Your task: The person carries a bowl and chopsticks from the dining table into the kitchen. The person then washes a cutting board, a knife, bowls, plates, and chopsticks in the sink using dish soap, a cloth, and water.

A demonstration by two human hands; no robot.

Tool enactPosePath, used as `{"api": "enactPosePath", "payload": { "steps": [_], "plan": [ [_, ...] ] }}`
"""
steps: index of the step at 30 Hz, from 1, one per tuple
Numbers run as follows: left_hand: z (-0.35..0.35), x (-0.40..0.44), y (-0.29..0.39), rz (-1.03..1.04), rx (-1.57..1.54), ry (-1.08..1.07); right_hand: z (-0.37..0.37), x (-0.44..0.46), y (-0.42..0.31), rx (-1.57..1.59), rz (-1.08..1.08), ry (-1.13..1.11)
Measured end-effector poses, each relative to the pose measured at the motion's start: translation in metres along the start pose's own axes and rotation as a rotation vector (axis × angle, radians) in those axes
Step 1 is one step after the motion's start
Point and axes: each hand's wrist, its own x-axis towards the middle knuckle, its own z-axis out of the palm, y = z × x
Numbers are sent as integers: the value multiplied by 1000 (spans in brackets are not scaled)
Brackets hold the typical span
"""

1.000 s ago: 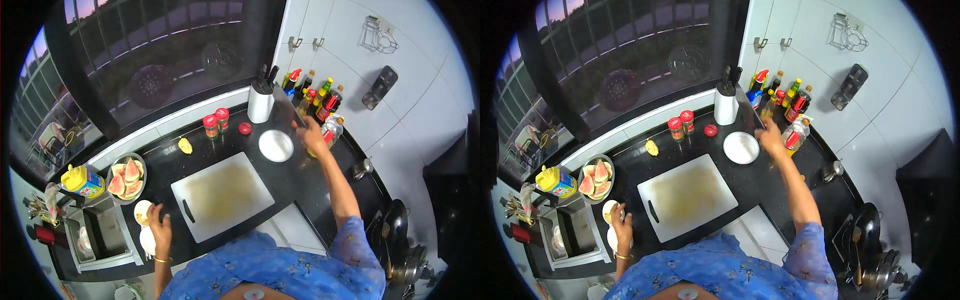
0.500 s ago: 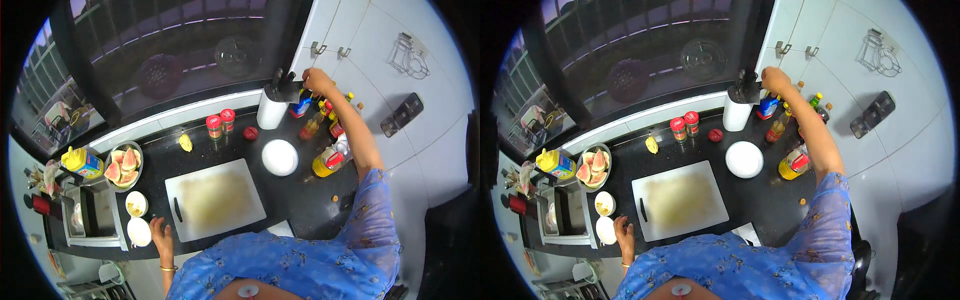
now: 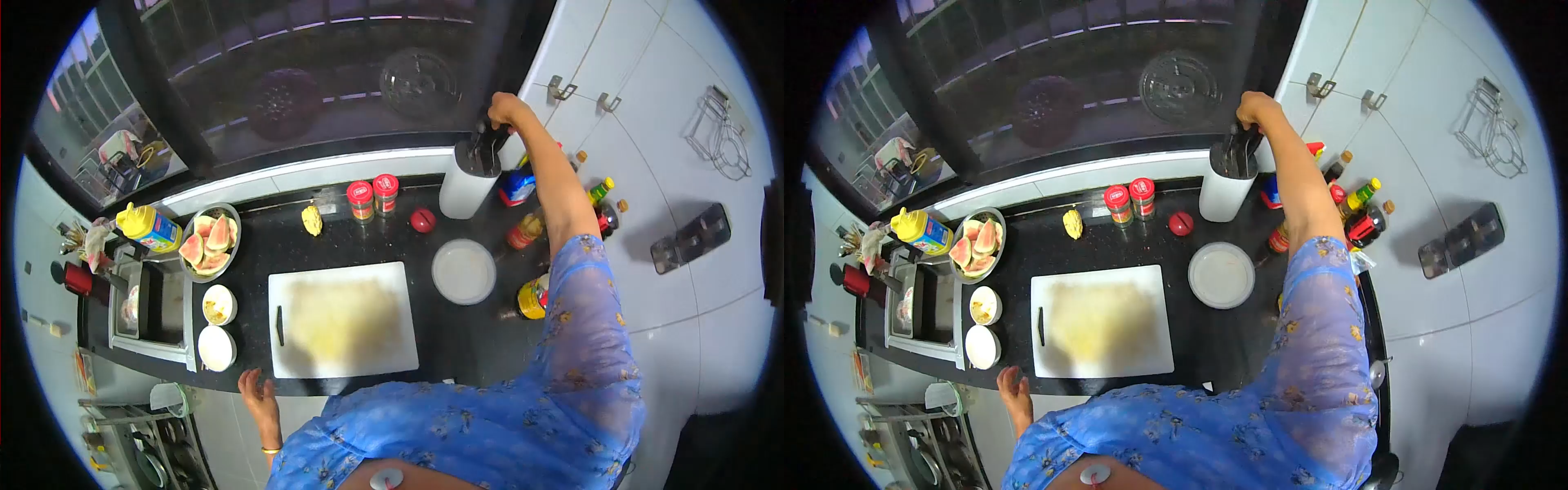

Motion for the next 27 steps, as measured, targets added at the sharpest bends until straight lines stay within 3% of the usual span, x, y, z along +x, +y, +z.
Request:
{"api": "enactPosePath", "payload": {
  "steps": [10,13,15,17,19,23,25,27],
  "plan": [
    [-2,-28,3,-163,102,30,-2,31,19,-304,-41,-117],
    [0,-40,-6,-163,101,64,-1,24,32,-332,-49,2],
    [5,-41,4,-222,113,-25,10,40,53,-320,-74,93],
    [16,-41,-3,-207,81,-57,22,61,79,-434,-233,299],
    [24,-34,-5,-146,236,-117,9,43,73,-296,-153,159],
    [49,-17,-11,-37,300,-168,12,105,120,-605,-482,188],
    [62,-5,-20,-30,286,-196,-3,48,90,-348,-398,365],
    [74,7,-42,2,386,-204,-8,-11,50,-260,-466,534]
  ]
}}
